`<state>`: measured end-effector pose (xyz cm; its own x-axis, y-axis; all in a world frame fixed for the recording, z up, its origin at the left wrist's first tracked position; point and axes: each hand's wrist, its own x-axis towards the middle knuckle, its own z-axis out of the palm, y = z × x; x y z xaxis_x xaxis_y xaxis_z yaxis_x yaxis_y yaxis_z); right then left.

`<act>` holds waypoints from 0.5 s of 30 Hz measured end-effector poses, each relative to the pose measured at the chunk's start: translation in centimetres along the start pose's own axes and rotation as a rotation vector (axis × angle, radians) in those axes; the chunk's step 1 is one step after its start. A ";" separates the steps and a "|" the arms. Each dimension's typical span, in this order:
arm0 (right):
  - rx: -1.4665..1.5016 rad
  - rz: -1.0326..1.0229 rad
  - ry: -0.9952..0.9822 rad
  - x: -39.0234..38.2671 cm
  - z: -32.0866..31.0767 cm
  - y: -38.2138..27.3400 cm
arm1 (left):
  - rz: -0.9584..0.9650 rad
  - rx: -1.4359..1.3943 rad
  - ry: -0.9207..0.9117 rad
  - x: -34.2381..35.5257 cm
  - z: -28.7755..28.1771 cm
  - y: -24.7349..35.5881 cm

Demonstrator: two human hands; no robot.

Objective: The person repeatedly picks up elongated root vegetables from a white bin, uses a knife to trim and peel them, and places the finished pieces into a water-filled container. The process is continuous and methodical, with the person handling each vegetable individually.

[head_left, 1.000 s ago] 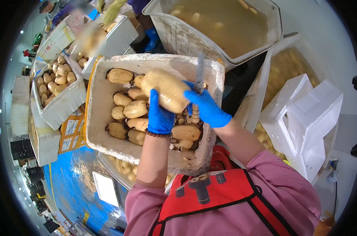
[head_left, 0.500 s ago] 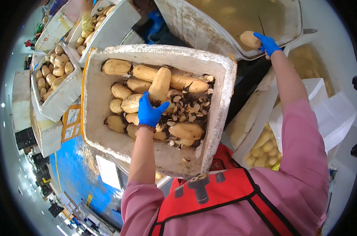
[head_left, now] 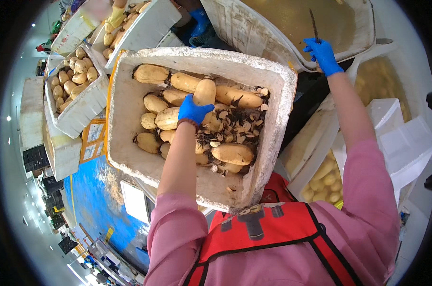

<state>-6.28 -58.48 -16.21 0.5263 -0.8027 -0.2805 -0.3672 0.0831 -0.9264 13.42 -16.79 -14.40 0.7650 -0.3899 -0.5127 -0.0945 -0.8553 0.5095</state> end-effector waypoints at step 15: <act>-0.540 -0.864 -0.429 -29.4 15.7 -10.0 | 0.410 -1.171 -0.499 -16.1 -1.9 -4.0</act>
<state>-6.08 -26.41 -2.64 0.9509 -0.1864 0.2472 0.0202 -0.7594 -0.6503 2.73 -6.43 -6.85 0.4759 -0.8435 -0.2491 0.5307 0.0496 0.8461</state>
